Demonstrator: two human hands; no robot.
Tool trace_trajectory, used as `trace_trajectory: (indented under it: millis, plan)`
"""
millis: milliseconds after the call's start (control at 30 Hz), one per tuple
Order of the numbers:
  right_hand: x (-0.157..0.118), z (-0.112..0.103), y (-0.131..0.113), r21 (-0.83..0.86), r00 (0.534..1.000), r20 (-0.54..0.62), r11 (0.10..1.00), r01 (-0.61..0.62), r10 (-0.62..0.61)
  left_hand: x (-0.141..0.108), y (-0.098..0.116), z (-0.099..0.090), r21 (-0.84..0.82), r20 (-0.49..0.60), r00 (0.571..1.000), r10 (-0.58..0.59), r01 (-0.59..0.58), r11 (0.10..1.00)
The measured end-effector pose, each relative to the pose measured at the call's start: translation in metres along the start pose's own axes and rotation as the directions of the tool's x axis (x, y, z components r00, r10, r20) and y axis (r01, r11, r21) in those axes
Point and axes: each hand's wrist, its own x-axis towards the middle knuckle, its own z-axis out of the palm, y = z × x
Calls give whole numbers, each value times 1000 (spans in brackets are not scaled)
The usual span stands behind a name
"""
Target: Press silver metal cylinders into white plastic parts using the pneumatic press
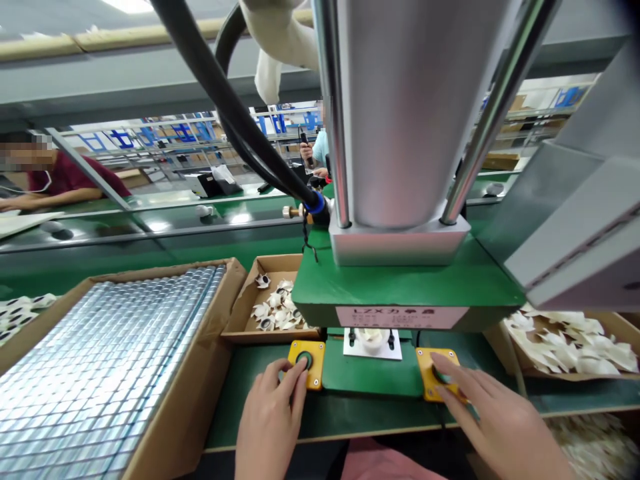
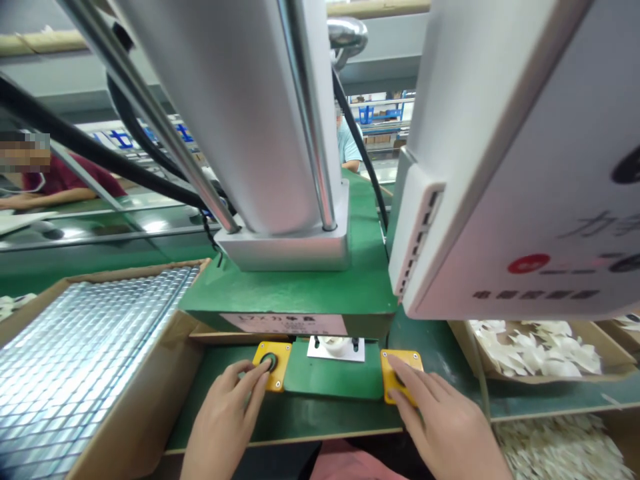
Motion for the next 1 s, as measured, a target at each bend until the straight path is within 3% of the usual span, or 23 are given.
trace_trajectory:
  millis: [100, 333, 433, 533, 633, 700, 800, 867, 933, 1000]
  plan:
    - [-3, -2, 6, -64, 1000, -1, 998, 9, -10, 0, 2, -1, -14, -16, 1000, -9, 9, 1000]
    - [-1, 1, 7, -59, 998, 60, 998, 25, -21, 12, 5, -10, 75, 122, 992, -22, 13, 997]
    - [-5, 2, 9, 58, 996, 77, 998, -39, 34, 7, 0, -5, -33, 63, 998, -23, 25, 999]
    - [-2, -2, 7, 233, 980, 155, 959, -161, 127, 1, -3, 0, -195, -24, 994, -105, 98, 976]
    - [19, -8, -3, 436, 942, 239, 841, -321, 235, 3, -2, -2, -367, -34, 962, -271, 240, 899]
    - [45, -11, -14, 595, 909, 311, 689, -414, 278, 8, 0, -5, -463, -11, 930, -366, 320, 826]
    - [90, -13, -35, 762, 907, 362, 492, -421, 215, 16, 5, -7, -564, 5, 909, -417, 347, 750]
    - [113, -13, -49, 799, 928, 339, 473, -370, 153, 18, 6, -7, -602, 12, 909, -416, 339, 723]
    - [123, -13, -61, 823, 927, 354, 430, -370, 119, 16, 4, -7, -620, 13, 905, -426, 341, 707]
    - [122, -12, -67, 838, 884, 457, 288, -464, 96, 12, -1, -6, -623, 4, 894, -448, 353, 698]
